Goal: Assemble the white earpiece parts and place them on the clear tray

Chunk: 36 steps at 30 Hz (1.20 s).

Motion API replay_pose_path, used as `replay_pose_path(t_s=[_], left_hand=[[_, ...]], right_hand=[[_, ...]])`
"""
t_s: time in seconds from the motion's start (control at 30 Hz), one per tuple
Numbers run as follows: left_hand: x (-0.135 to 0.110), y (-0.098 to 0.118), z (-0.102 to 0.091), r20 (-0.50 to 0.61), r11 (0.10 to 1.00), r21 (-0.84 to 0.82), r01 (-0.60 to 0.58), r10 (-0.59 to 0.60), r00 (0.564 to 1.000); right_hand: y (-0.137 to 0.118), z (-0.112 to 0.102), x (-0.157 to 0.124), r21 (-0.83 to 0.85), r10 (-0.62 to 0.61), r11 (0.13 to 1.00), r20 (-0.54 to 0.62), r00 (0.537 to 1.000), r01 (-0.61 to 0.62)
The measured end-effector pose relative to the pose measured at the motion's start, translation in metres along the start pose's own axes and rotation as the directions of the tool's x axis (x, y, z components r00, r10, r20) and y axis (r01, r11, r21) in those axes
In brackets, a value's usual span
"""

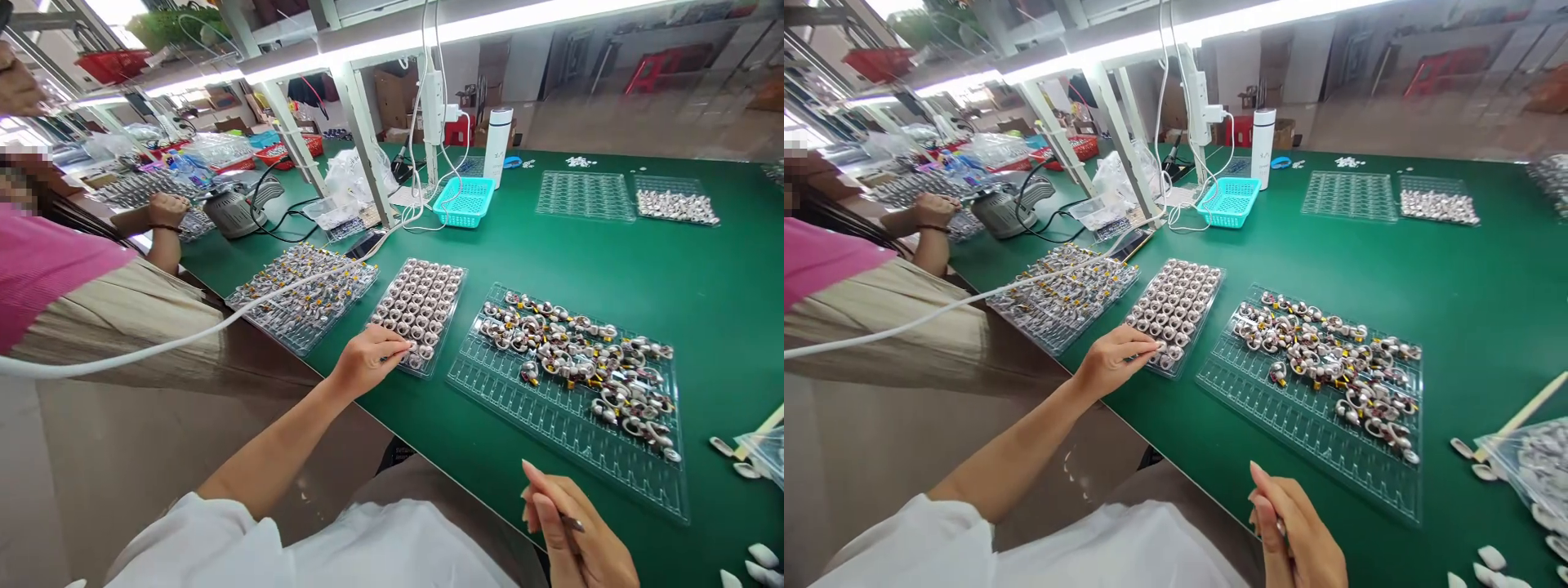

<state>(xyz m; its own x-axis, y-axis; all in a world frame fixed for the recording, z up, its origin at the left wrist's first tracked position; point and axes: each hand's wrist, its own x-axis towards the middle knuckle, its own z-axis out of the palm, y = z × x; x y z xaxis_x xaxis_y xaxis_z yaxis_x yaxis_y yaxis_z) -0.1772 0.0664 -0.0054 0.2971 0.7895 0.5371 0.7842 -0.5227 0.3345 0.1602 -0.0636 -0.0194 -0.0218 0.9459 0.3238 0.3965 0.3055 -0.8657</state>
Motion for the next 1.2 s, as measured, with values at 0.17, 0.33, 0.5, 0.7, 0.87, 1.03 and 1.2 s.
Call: replay_pose_path(t_s=[0.17,0.33,0.5,0.7,0.87,1.03,1.2], left_hand=[[0.002,0.001,0.002,0.084,0.982,0.163,-0.097,0.084,0.993],[0.004,0.007,-0.004,0.167,0.929,0.321,-0.184,0.136,0.976],[0.007,0.035,-0.004,0.065,0.968,0.207,-0.145,0.134,0.989],[0.008,0.087,0.037,0.12,0.969,-0.132,-0.21,0.225,0.967],[0.007,0.12,0.079,0.24,0.935,-0.251,-0.252,0.313,0.919],[0.004,0.127,0.088,0.283,0.938,-0.274,-0.21,0.288,0.915],[0.002,0.126,0.089,0.274,0.934,-0.305,-0.185,0.272,0.922]], right_hand=[[0.009,-0.002,0.004,0.053,-0.126,0.991,0.061,0.99,0.123],[0.011,-0.018,0.006,-0.047,-0.029,0.998,0.038,0.999,0.03],[0.025,-0.052,0.025,-0.332,0.035,0.939,-0.179,0.983,-0.094],[0.044,-0.088,0.066,-0.584,0.058,0.787,-0.254,0.965,-0.201],[0.05,-0.096,0.093,-0.665,0.125,0.718,-0.169,0.978,-0.207],[0.053,-0.099,0.096,-0.647,0.168,0.739,-0.095,0.981,-0.189],[0.053,-0.088,0.1,-0.665,0.205,0.733,0.013,0.979,-0.145]])
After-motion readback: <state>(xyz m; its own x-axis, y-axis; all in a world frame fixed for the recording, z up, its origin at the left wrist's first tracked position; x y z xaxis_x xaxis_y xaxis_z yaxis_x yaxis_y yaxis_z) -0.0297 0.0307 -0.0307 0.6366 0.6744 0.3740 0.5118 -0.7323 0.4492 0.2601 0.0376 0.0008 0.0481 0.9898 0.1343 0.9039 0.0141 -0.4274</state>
